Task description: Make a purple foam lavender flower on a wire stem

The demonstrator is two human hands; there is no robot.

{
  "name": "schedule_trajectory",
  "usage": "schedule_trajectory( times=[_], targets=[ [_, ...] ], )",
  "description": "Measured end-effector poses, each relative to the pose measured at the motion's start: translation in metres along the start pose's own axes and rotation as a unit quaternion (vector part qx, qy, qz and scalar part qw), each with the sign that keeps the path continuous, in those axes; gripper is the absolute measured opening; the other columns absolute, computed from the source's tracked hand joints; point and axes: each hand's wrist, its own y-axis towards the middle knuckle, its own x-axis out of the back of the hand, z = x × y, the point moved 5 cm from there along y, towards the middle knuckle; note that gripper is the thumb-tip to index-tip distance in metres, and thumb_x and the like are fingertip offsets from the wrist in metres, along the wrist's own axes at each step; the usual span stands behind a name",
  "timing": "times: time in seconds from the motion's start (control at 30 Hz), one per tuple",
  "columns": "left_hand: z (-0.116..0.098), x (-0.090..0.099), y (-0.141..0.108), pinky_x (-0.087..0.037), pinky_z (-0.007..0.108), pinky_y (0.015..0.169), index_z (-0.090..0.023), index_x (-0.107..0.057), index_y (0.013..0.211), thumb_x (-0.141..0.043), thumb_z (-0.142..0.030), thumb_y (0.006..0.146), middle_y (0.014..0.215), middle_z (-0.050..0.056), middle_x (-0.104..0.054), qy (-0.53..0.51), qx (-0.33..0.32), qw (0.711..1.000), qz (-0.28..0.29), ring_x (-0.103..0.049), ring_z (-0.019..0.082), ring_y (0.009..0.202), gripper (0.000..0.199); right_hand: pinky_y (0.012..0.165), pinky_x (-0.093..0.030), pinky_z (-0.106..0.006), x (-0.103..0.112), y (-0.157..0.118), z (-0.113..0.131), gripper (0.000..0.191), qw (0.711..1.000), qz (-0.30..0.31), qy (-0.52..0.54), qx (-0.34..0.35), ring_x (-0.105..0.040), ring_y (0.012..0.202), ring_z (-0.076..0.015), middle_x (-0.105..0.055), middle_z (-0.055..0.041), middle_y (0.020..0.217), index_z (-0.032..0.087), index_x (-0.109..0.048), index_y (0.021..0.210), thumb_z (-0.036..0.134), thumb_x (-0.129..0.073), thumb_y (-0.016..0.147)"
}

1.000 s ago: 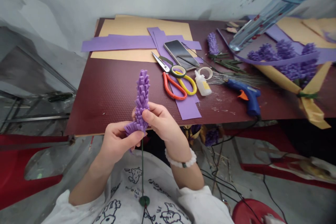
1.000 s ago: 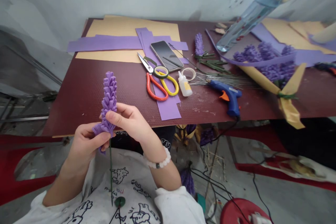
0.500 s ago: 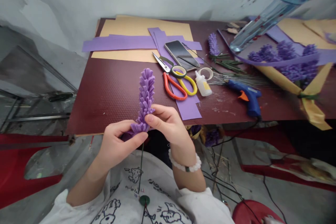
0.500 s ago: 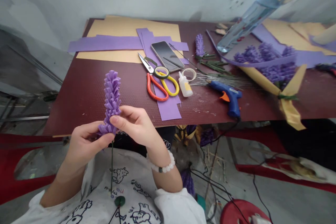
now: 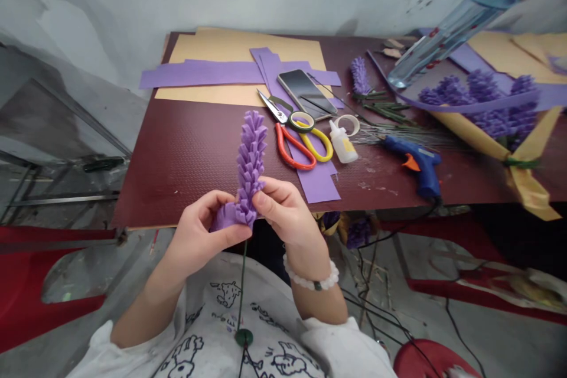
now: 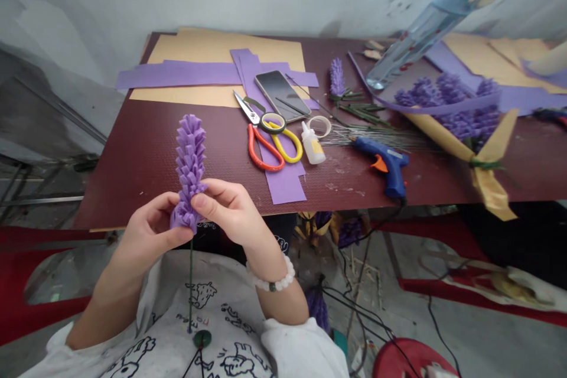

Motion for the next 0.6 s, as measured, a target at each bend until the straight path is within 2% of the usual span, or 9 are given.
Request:
schedule_trajectory(
  times=[0.07,0.13,0.2,0.3,0.37,0.47,0.53,0.6],
  targets=[
    [-0.002,0.001,-0.001,-0.042,0.02,0.056,-0.016,-0.068,0.079,-0.084,-0.029,0.054,0.07,0.001,-0.065,0.034,-0.005,0.999,-0.003,-0.054,0.01,0.061,0.033,0.063,-0.049,-0.024,0.0,-0.002,0.002,0.028,1.0,-0.009,-0.018,0.003,-0.056,0.067,-0.0114,-0.064,-0.001,0.072,0.02,-0.068,0.08,0.048,-0.068,0.078],
    [-0.003,0.0,-0.002,-0.041,0.021,0.055,-0.016,-0.071,0.076,-0.083,-0.031,0.057,0.068,0.001,-0.066,0.057,-0.01,0.998,0.019,-0.053,0.011,0.059,0.027,0.065,-0.05,-0.026,-0.001,-0.003,0.002,0.031,0.999,-0.01,-0.03,0.004,-0.057,0.07,-0.013,-0.064,-0.0021,0.074,0.019,-0.068,0.08,0.05,-0.068,0.078],
    [-0.001,-0.002,-0.004,-0.04,0.022,0.053,-0.015,-0.072,0.069,-0.081,-0.033,0.06,0.064,0.002,-0.064,0.053,-0.018,0.998,0.038,-0.051,0.011,0.057,0.022,0.065,-0.05,-0.027,-0.003,-0.003,0.0,0.034,1.0,0.005,-0.025,0.004,-0.056,0.07,-0.0135,-0.063,-0.0026,0.076,0.019,-0.068,0.081,0.053,-0.067,0.077],
    [0.003,-0.003,-0.006,-0.041,0.024,0.052,-0.016,-0.071,0.062,-0.079,-0.034,0.063,0.059,0.002,-0.063,0.02,-0.024,0.999,0.035,-0.051,0.012,0.056,0.02,0.06,-0.049,-0.026,-0.005,-0.001,-0.005,0.037,0.999,0.036,0.0,0.008,-0.054,0.065,-0.0122,-0.062,-0.0023,0.076,0.02,-0.068,0.083,0.056,-0.065,0.077],
    [0.006,-0.003,-0.008,-0.042,0.024,0.052,-0.016,-0.073,0.065,-0.078,-0.035,0.064,0.06,0.002,-0.063,0.008,-0.024,1.0,0.012,-0.052,0.012,0.056,0.02,0.061,-0.05,-0.026,-0.007,0.0,-0.006,0.035,0.999,0.046,0.016,0.017,-0.054,0.066,-0.0121,-0.063,-0.0031,0.081,0.021,-0.069,0.085,0.054,-0.063,0.08],
    [0.005,0.001,-0.01,-0.04,0.023,0.049,-0.016,-0.072,0.067,-0.076,-0.035,0.066,0.056,0.001,-0.061,0.039,-0.034,0.997,-0.057,-0.049,0.011,0.052,0.02,0.07,-0.052,-0.027,-0.006,-0.001,-0.003,0.033,0.999,0.024,0.003,0.023,-0.058,0.081,-0.0147,-0.063,-0.0053,0.099,0.023,-0.07,0.094,0.053,-0.06,0.083],
    [-0.001,0.003,-0.012,-0.037,0.021,0.046,-0.016,-0.068,0.06,-0.074,-0.034,0.068,0.051,-0.001,-0.056,0.097,-0.061,0.988,-0.106,-0.044,0.009,0.048,0.021,0.075,-0.052,-0.029,-0.004,-0.002,-0.001,0.043,0.999,0.002,-0.03,0.026,-0.058,0.088,-0.0167,-0.062,-0.006,0.104,0.024,-0.067,0.104,0.059,-0.063,0.078],
    [-0.01,0.002,-0.015,-0.036,0.021,0.046,-0.016,-0.063,0.055,-0.072,-0.03,0.069,0.049,-0.003,-0.052,0.166,-0.103,0.971,-0.14,-0.041,0.008,0.047,0.022,0.074,-0.052,-0.029,-0.001,-0.003,0.002,0.051,0.997,-0.02,-0.073,0.035,-0.058,0.083,-0.0161,-0.063,-0.0048,0.098,0.023,-0.066,0.104,0.061,-0.071,0.069]
  ],
)
